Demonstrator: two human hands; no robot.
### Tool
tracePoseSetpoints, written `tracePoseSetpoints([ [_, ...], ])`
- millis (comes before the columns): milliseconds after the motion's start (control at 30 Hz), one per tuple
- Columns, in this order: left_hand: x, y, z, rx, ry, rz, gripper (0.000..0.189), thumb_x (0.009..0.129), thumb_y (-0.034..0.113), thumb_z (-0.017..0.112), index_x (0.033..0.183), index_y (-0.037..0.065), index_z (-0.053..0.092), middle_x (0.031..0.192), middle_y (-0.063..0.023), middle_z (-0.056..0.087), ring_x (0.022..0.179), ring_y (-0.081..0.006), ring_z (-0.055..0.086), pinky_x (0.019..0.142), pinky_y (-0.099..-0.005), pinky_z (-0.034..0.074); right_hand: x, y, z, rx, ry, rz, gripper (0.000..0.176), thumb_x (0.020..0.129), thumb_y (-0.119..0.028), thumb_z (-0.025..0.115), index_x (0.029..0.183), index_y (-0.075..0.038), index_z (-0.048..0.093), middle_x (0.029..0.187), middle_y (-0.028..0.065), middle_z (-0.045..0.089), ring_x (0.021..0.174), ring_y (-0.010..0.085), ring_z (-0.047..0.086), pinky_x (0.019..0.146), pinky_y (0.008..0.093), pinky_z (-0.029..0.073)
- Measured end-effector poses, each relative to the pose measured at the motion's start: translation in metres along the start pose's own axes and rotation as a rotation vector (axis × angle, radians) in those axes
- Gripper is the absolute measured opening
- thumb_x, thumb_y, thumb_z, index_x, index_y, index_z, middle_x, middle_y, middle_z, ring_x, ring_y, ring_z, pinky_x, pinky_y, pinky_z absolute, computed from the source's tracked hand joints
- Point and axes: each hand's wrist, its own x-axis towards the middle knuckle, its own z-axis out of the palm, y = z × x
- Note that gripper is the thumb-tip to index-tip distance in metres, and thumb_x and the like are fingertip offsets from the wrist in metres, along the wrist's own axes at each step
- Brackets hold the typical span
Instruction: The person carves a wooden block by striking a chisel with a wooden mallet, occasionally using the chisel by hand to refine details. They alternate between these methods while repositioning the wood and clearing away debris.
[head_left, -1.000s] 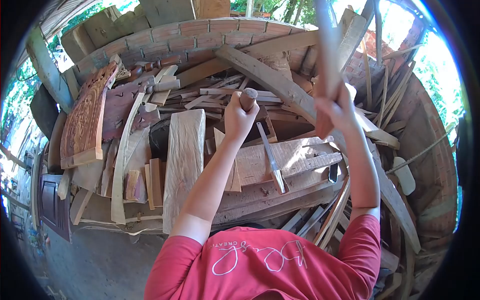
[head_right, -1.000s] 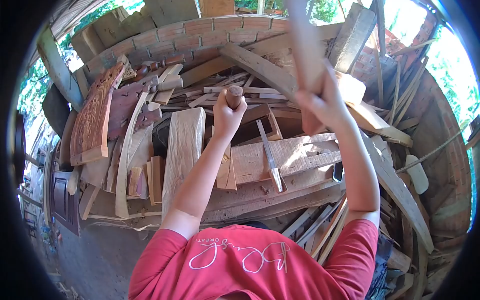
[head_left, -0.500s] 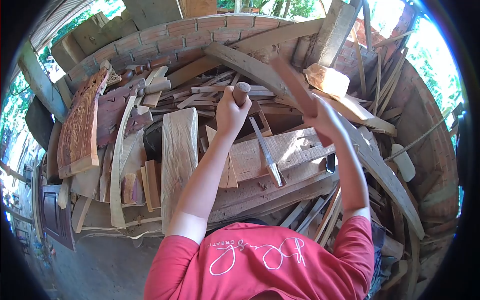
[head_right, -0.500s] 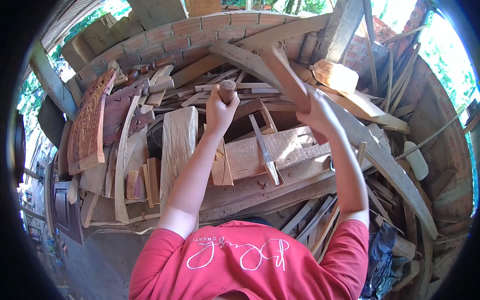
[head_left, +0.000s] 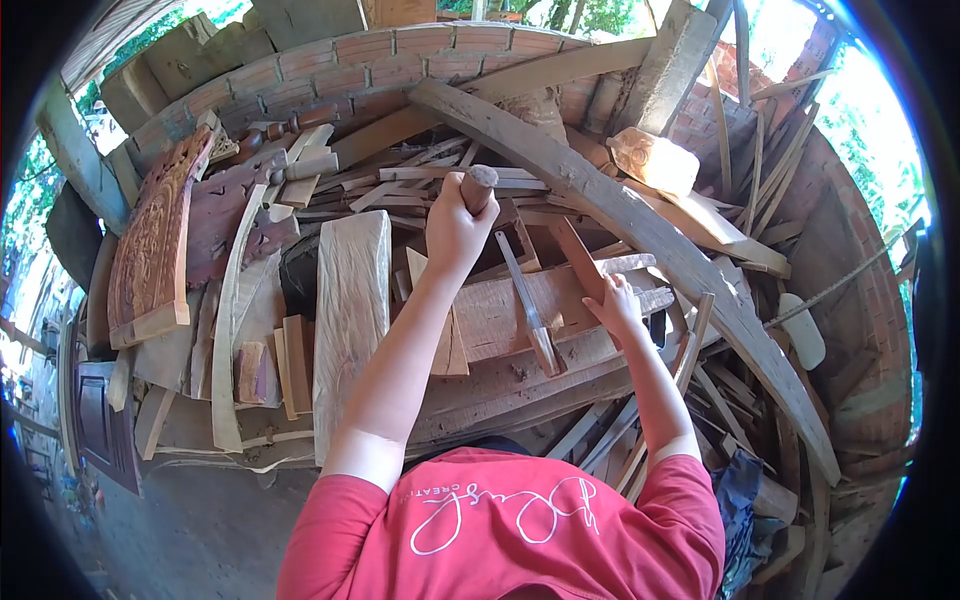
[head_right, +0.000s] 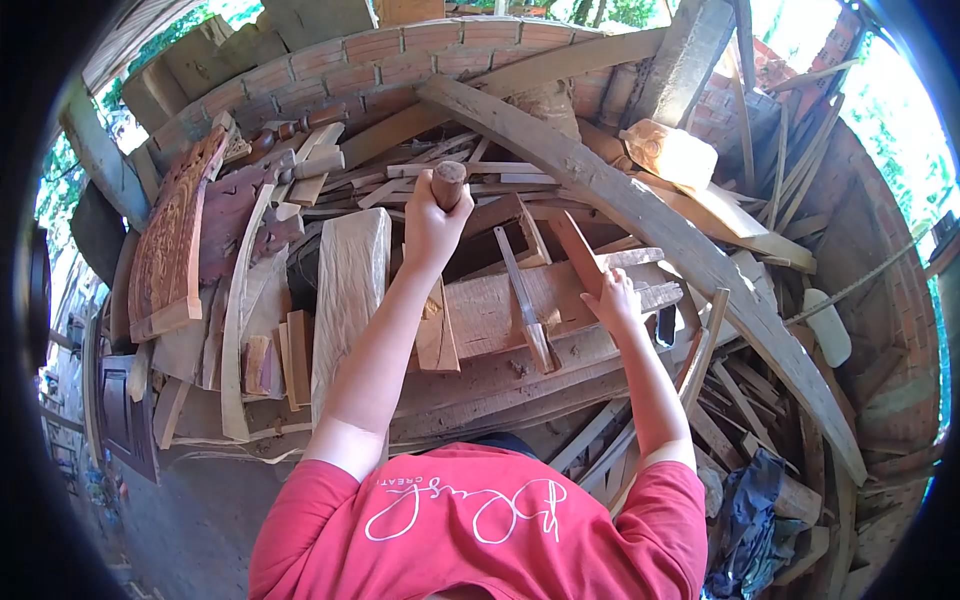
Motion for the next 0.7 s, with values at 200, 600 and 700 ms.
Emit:
tracePoseSetpoints([
  [200, 0.000, 0.000, -0.006, -0.034, -0.004, 0.003, 0.024, 0.073, 0.016, 0.065, 0.084, 0.002, 0.048, 0.065, -0.0174, 0.057, 0.061, -0.0359, 0.059, 0.055, -0.0383, 0.047, 0.012, -0.054, -0.038, 0.265, 0.400, -0.399, 0.053, 0.069, -0.005, 0.057, 0.120, -0.005, 0.046, 0.124, 0.0159, 0.044, 0.113, 0.0334, 0.044, 0.092, 0.0409, 0.039],
  [600, -0.005, -0.001, -0.024, -0.045, -0.327, -0.112, 0.038, 0.069, 0.015, 0.070, 0.100, 0.000, 0.054, 0.084, -0.0142, 0.059, 0.078, -0.0281, 0.059, 0.068, -0.0335, 0.046, 0.035, -0.221, -0.122, 1.576, 0.101, -0.691, 0.057, 0.078, -0.007, 0.065, 0.127, -0.001, 0.035, 0.106, 0.0168, 0.058, 0.095, 0.0216, 0.059, 0.084, 0.0305, 0.046],
  [700, -0.038, -0.031, -0.026, 0.323, -0.275, 0.069, 0.057, 0.067, 0.029, 0.073, 0.111, 0.001, 0.049, 0.106, -0.0186, 0.054, 0.100, -0.0319, 0.052, 0.082, -0.0388, 0.043, 0.046, -0.223, -0.110, 1.770, 0.017, -0.731, 0.035, 0.081, -0.009, 0.056, 0.113, 0.001, 0.044, 0.086, 0.0157, 0.061, 0.068, 0.0183, 0.060, 0.063, 0.0287, 0.049],
])
